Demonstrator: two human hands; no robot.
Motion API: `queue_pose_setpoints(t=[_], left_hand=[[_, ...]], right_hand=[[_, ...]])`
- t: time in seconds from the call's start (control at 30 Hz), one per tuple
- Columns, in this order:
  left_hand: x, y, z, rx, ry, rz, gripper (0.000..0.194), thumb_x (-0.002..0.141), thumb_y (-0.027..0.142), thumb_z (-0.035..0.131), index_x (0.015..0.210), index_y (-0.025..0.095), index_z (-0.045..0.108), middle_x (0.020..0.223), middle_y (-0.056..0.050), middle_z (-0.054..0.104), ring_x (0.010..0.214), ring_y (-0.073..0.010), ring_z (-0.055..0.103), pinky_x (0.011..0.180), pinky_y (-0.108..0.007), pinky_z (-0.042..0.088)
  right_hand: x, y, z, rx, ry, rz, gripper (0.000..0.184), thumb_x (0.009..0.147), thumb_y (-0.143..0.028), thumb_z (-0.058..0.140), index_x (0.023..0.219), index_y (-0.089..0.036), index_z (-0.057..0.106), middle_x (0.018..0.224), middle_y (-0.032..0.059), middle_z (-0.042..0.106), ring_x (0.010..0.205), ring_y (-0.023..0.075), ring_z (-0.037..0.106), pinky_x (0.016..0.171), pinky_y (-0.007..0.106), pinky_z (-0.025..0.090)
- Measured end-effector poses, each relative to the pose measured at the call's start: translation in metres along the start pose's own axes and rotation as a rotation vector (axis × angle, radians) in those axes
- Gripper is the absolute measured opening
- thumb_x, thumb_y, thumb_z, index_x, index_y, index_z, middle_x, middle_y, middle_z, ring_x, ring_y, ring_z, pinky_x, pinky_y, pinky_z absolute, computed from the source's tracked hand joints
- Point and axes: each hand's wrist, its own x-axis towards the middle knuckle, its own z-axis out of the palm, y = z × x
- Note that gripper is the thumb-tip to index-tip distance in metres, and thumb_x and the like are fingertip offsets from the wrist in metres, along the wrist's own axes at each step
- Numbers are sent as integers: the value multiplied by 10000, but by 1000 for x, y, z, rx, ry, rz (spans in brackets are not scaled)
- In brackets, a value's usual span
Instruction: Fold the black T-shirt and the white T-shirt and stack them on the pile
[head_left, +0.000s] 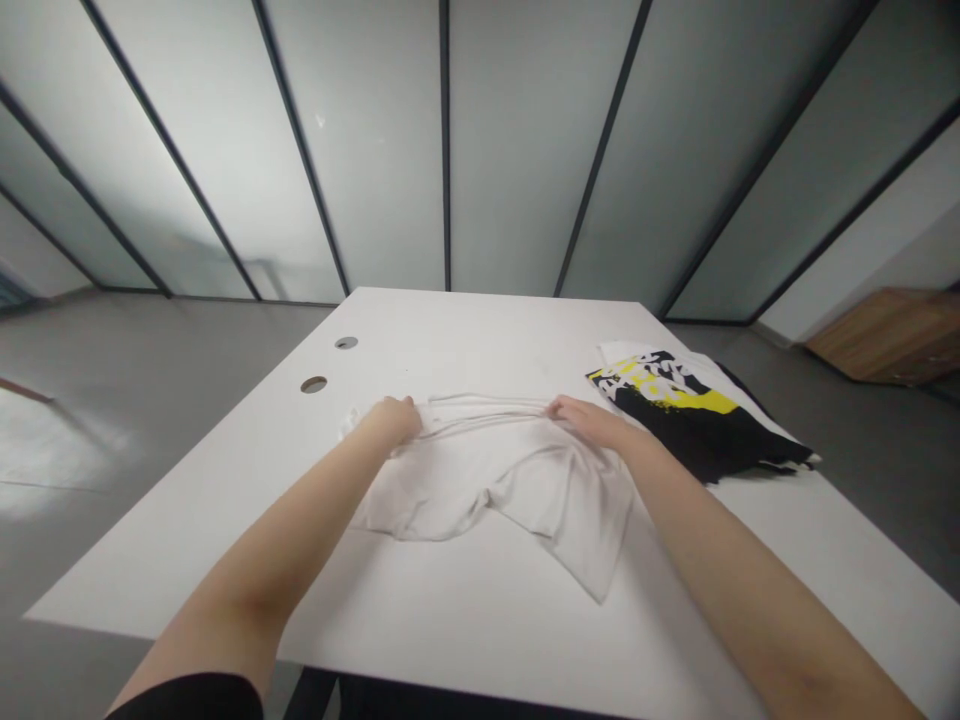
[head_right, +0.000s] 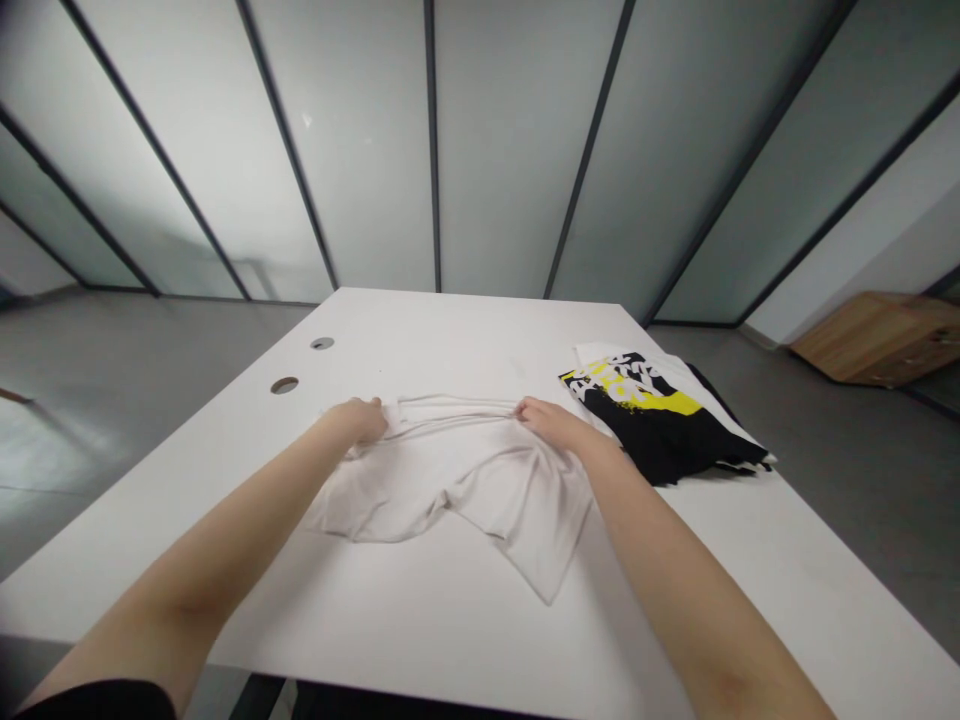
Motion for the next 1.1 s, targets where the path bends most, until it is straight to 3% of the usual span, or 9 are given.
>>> queue_pose_setpoints(t=[0.1,0.23,0.33,0.53,0.67,0.77,0.87,0.97,1.1], left_hand=[[-23,11,2,11,-108,60,454,758,451,751,1148,229,817,1182,-225,784,1152,-414,728,969,-489,579],[-43,-2,1,-2,-121,133,328,768,309,723,1078,245,811,1154,-208,795,1106,-381,757,965,-477,578],[-34,-22,-9,-23,-55,77,335,780,227,703,1102,251,790,1121,-179,803,1096,-345,757,975,-455,568],[12,-50,-29,-26,66,-75,504,849,163,584,1321,271,725,1314,-157,739,1183,-302,715,994,-392,558],[25,-60,-15,-93,304,-177,487,948,179,471,1355,287,715,1380,-164,677,1268,-336,644,1018,-415,543],[26,-68,-2,-167,453,-189,513,1015,204,374,1449,255,644,1347,-172,682,1268,-333,620,1068,-421,510],[27,-77,3,-192,470,-170,531,1027,210,367,1514,194,578,1373,-190,665,1281,-316,608,1140,-410,450],[29,-84,2,-143,450,-197,490,1011,243,430,1447,153,635,1398,-229,644,1345,-346,559,1189,-449,387],[33,-87,-1,-83,389,-225,472,1003,295,437,1355,118,697,1357,-262,665,1349,-374,545,1170,-482,380]], right_hand=[[1,-14,-9,-97,10,74,369,989,-222,446,1101,-187,795,1187,136,795,1091,264,727,966,326,520],[-10,-34,2,-183,-118,59,253,905,-182,561,896,-203,813,992,118,821,952,254,737,883,295,508],[-10,-31,10,-67,-84,40,292,924,-188,549,1004,-205,830,1093,111,821,1023,254,738,947,306,517],[11,13,18,36,322,67,467,989,-124,421,1350,-142,716,1455,160,676,1387,239,599,1223,370,397],[25,41,16,-31,387,250,496,990,-109,414,1423,-123,655,1503,171,638,1445,232,550,1244,368,373],[35,54,12,-50,377,331,483,984,-132,448,1416,-143,665,1419,185,689,1383,269,604,1200,389,421],[42,63,10,-67,367,413,480,972,-162,485,1413,-118,670,1381,244,686,1295,316,662,1124,419,478],[47,69,11,-90,396,492,542,951,-236,562,1472,-101,621,1435,286,629,1238,336,689,1054,431,518],[48,77,10,-121,378,513,536,843,-274,689,1362,-140,705,1263,213,744,1168,321,714,997,374,539]])
